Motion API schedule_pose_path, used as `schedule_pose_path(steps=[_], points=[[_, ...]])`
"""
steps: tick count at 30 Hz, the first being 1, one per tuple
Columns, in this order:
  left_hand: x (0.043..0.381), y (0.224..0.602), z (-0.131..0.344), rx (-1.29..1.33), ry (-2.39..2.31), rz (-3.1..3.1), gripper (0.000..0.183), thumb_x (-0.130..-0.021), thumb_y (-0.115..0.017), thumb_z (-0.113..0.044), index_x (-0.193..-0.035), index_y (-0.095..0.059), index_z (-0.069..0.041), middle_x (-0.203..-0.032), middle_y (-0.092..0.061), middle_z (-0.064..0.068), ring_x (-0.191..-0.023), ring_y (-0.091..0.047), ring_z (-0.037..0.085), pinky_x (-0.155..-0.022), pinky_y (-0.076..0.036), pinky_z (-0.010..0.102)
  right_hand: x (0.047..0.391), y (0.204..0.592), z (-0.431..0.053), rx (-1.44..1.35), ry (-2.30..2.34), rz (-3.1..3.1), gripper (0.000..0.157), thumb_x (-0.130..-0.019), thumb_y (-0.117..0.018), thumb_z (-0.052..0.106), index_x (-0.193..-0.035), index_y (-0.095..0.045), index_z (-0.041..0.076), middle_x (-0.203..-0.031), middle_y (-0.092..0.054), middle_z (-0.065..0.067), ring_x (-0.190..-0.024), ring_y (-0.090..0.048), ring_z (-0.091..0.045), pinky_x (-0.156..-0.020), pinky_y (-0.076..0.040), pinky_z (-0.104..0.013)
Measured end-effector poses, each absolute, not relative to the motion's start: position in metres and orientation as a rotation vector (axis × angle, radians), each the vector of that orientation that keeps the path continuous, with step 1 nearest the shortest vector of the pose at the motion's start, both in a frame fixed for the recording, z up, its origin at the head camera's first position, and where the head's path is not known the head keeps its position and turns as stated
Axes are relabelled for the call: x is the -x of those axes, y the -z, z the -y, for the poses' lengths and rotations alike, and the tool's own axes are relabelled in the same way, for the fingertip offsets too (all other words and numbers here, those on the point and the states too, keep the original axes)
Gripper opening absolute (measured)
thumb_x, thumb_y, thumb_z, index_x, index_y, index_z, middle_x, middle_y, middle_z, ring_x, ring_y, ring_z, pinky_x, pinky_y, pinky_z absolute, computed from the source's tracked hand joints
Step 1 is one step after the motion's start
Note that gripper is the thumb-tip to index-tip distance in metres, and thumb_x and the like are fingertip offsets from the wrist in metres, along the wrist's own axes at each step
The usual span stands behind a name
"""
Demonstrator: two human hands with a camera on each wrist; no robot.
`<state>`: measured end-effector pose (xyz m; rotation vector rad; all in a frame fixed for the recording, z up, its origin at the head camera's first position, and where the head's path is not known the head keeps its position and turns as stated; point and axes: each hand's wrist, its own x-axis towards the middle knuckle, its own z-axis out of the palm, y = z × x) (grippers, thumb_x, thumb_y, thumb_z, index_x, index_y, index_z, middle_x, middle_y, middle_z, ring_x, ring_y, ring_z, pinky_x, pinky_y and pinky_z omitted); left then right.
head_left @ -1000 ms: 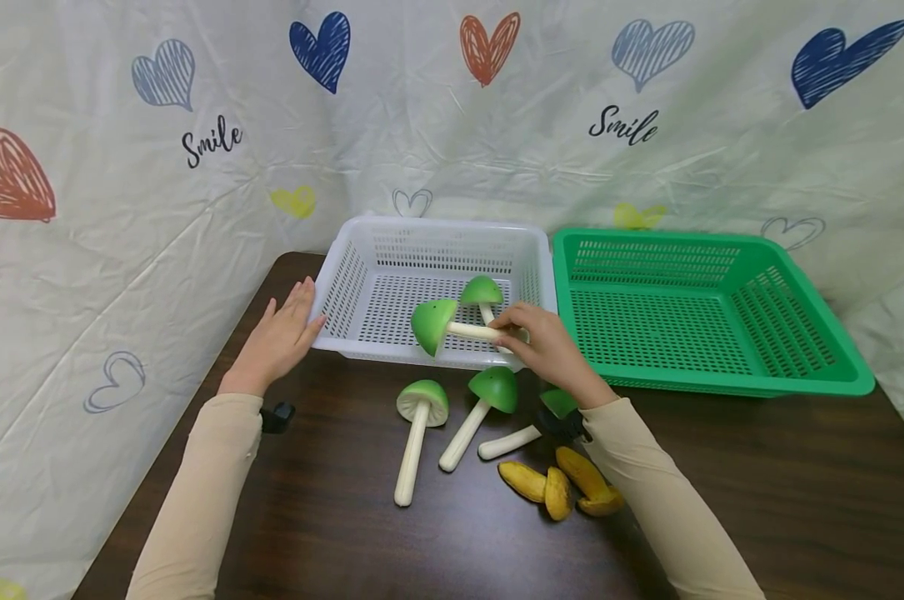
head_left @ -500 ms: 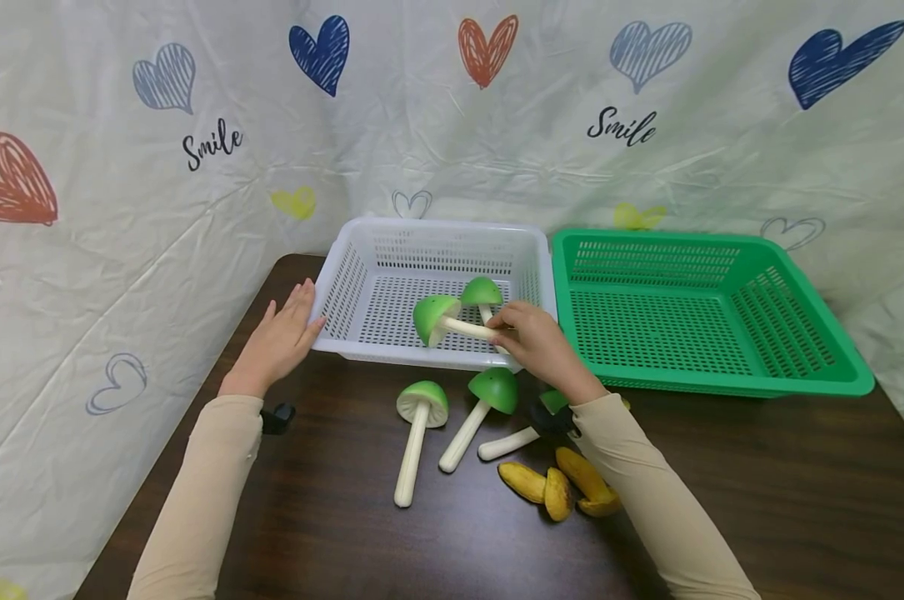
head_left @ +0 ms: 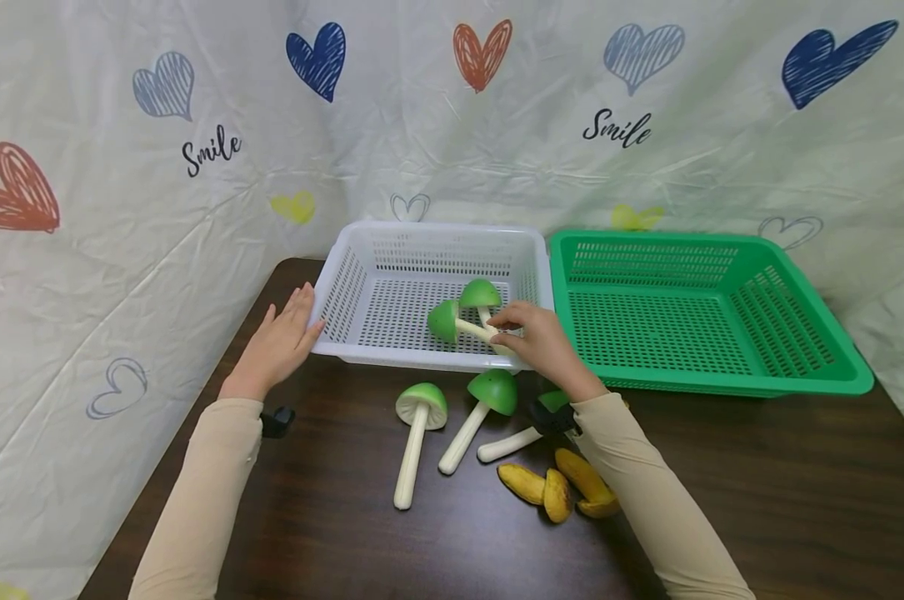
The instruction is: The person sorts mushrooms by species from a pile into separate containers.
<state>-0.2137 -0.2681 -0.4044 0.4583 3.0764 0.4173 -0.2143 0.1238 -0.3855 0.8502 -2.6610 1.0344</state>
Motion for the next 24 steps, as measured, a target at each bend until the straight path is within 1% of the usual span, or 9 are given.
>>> schedule_pose_path(steps=[7, 15, 18, 20, 24], points=[[0.213, 0.406, 0.269, -0.456, -0.425, -3.087, 0.068, -0.103, -0.029, -0.039, -0.149, -0.004, 0.003, -0.156, -0.008, 0.017, -0.143, -0.007, 0.03, -0.11, -0.006, 0.058, 0.209, 0.385, -0.133, -0.809, -1.158, 2.633, 0.021, -0.08, -0.073, 0.003, -0.101, -0.07, 0.0, -0.098, -0.065, -0.011, -0.09, -0.064, -0.026, -0.08, -0.052, -0.041], [0.215, 0.407, 0.268, -0.465, -0.409, -3.095, 0.067, -0.103, -0.03, -0.038, -0.149, -0.004, 0.003, -0.156, -0.008, 0.016, -0.143, -0.007, 0.03, -0.11, -0.008, 0.059, 0.199, 0.379, -0.143, -0.805, -1.19, 2.573, 0.02, -0.079, -0.074, 0.003, -0.099, -0.071, 0.003, -0.096, -0.066, -0.01, -0.091, -0.065, -0.025, -0.079, -0.053, -0.04], [0.215, 0.407, 0.268, -0.465, -0.41, -3.096, 0.067, -0.103, -0.031, -0.037, -0.149, -0.004, 0.003, -0.156, -0.008, 0.016, -0.143, -0.008, 0.03, -0.11, -0.008, 0.059, 0.192, 0.374, -0.147, -0.794, -1.216, 2.57, 0.019, -0.08, -0.073, 0.004, -0.099, -0.072, 0.005, -0.097, -0.066, -0.008, -0.091, -0.064, -0.024, -0.079, -0.052, -0.043], [0.215, 0.407, 0.268, -0.465, -0.415, -3.094, 0.067, -0.103, -0.031, -0.037, -0.149, -0.004, 0.002, -0.156, -0.008, 0.016, -0.143, -0.007, 0.03, -0.11, -0.007, 0.059, 0.188, 0.372, -0.151, -0.787, -1.222, 2.573, 0.019, -0.081, -0.073, 0.005, -0.1, -0.072, 0.006, -0.098, -0.066, -0.008, -0.091, -0.064, -0.024, -0.079, -0.052, -0.044], [0.215, 0.406, 0.268, -0.468, -0.425, -3.09, 0.067, -0.103, -0.03, -0.039, -0.149, -0.003, 0.002, -0.156, -0.007, 0.015, -0.143, -0.006, 0.029, -0.11, -0.006, 0.058, 0.179, 0.371, -0.159, -0.773, -1.217, 2.577, 0.02, -0.081, -0.073, 0.005, -0.101, -0.072, 0.007, -0.098, -0.066, -0.005, -0.09, -0.062, -0.021, -0.076, -0.052, -0.042]])
